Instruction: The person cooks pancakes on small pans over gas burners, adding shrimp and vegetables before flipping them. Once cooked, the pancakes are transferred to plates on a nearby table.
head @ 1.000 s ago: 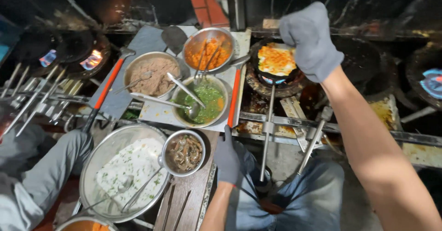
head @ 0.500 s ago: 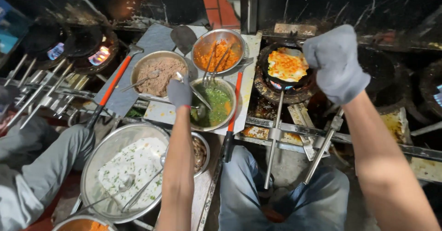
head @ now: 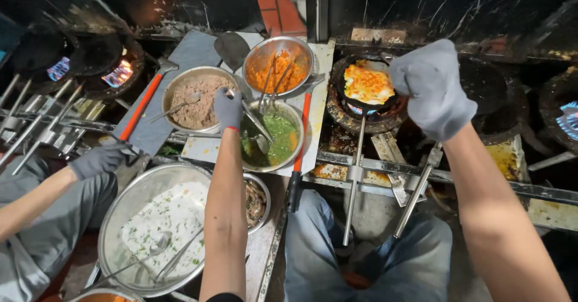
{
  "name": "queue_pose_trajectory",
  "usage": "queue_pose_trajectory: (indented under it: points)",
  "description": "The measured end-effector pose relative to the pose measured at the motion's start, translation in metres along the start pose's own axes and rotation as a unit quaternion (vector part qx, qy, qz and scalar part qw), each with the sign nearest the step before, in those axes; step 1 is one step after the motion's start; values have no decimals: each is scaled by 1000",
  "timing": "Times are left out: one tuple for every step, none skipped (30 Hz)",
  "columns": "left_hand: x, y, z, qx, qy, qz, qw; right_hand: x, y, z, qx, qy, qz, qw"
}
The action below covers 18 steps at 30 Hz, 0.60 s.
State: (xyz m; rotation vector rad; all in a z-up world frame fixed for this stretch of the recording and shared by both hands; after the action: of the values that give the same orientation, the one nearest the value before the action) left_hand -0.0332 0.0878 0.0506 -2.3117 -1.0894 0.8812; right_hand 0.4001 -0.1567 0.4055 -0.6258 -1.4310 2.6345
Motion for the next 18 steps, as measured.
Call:
queue_pose_trajectory:
  points:
    - [-1,-1,-2,-16,15,9,1000,-1,-1,5,-32,19,-1,999]
    - [-5,-2,-7,-33,29,18,999,-2,-3,10,-65,38,-2,997]
    - [-9,-2,-17,-61,85,53,993,-2,-4,15,-98,55,-5,994]
    - [-15,-2,-29,-89,141,88,982,-2,-3,17,-100,63,-2,993]
    - [-21,-5,-42,-114,195,122,966,-3,-2,18,-104,69,-1,992]
    - [-31,-10,-58,-112,223,139,958,-3,-2,19,-107,75,-1,991]
    - [-40,-12,-75,-111,251,159,949,-3,-1,19,-110,81,-2,991]
    - [-50,-13,-91,-110,277,178,938,-2,0,20,-114,87,-3,990]
    - [-58,-12,-110,-99,288,211,929,-2,0,20,-119,94,-5,988]
    - [-67,-8,-129,-88,298,243,919,-2,1,18,-105,87,-2,991]
    - [-76,0,-149,-77,307,276,907,-2,2,17,-91,81,1,993]
    - [-83,11,-161,-58,237,297,923,-2,3,15,-77,74,4,994]
    - [-92,28,-170,-41,165,317,933,-3,4,15,-82,78,4,994]
    - [-104,44,-176,-23,92,334,938,-3,4,15,-87,81,4,993]
    - [-122,58,-185,34,25,336,941,-4,4,15,-92,85,4,992]
    - [-138,72,-193,91,-41,334,937,-4,4,15,-99,85,2,991]
    - [-158,86,-207,109,25,335,935,-5,5,15,-105,85,1,991]
    - [-177,96,-221,127,91,335,929,-6,6,16,-110,86,0,990]
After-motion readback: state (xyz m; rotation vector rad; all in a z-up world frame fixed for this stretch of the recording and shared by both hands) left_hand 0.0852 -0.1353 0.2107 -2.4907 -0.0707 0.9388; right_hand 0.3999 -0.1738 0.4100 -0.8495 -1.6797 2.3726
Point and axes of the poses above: each hand's wrist, its own y-axis away from the middle knuckle, its own x-axis out of the palm, z = x × y, the point moved 10 cm from there along -y, towards the middle knuckle, and after that the axes turned 14 degrees about -z, right-handed, at the moved point
